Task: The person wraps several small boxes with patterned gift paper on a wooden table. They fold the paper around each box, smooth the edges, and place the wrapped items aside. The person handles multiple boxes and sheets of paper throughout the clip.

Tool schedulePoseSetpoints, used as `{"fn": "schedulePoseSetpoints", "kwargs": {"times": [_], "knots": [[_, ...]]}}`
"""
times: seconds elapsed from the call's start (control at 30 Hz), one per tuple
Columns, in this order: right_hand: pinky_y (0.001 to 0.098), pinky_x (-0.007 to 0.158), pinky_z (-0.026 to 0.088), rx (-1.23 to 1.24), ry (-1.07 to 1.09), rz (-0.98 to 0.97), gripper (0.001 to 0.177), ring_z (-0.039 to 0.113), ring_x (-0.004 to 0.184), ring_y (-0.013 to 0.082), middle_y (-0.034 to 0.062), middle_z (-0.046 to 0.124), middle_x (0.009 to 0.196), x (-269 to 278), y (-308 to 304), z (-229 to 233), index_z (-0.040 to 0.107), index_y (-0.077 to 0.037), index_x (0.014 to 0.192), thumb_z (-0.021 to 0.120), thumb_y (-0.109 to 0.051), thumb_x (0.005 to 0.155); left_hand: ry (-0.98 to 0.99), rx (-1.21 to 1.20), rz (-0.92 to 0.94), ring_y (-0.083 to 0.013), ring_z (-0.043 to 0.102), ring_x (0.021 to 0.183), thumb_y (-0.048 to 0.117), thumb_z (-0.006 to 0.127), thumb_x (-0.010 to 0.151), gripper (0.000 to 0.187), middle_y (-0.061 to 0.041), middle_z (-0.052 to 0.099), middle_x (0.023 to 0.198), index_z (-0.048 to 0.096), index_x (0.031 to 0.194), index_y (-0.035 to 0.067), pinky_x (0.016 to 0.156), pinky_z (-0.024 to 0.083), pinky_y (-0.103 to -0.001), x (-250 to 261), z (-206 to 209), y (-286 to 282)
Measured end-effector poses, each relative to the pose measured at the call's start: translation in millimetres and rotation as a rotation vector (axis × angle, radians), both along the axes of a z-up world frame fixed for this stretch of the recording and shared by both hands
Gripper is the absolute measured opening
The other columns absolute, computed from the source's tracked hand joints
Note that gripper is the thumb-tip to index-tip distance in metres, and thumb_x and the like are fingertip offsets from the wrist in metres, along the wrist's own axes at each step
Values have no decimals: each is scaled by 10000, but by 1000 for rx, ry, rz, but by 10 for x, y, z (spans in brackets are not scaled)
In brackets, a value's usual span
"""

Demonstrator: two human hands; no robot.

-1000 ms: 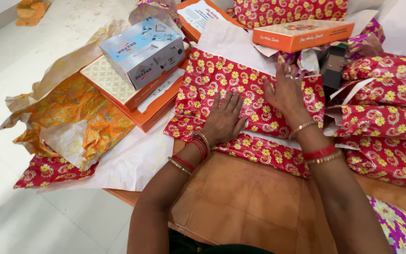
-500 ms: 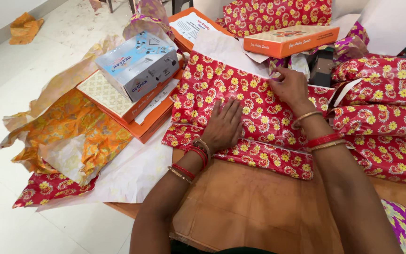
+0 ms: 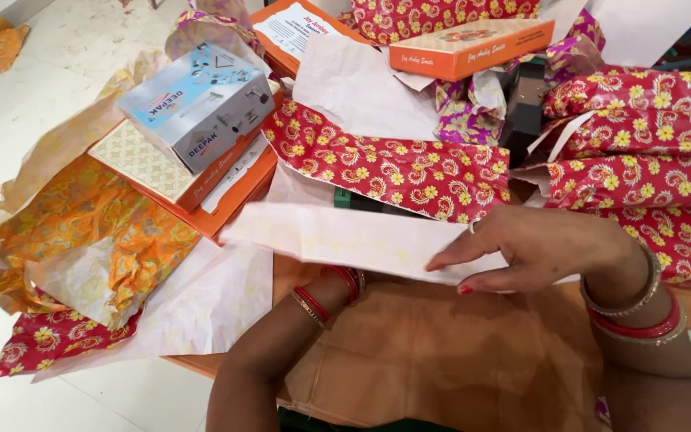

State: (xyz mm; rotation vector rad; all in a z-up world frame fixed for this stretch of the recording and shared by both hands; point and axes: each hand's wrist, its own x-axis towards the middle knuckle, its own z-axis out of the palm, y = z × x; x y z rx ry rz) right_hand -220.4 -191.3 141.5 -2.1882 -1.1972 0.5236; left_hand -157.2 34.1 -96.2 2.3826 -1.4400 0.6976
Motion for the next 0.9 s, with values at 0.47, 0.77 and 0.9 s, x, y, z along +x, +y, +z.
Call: {"fn": "schedulePoseSetpoints", "kwargs": {"times": [0.47,0.77,0.9], "knots": [[693,1119,230,-433,-489,-369,1081,147,1493,516,265,176,1631,1322,707,-858,143,-50,1587,635,-639,825,250,-202,203,-344,473,1450,237,502,1061,453,-214,493,1540,504,1447,0,1232,344,-527,-144,-138,382],[680,1209,247,-360,-552,-219,516,294,1542,427,202,354,1644,1263,686,-1574,410,-174,1546,410,-379,1072,259,-205,221,-322,462,1459,236,504,1040,481,-191,494,1543,493,1465,11,1239,327,-525,-183,-151,418],[581,1217,252,-315,-214,-87,560,260,1522,415,189,287,1657,980,550,-1493,383,-153,1561,371,-378,1049,236,-183,215,-313,458,1462,236,505,1031,494,-180,495,1545,488,1473,16,1242,320,-524,-206,-107,436]]}}
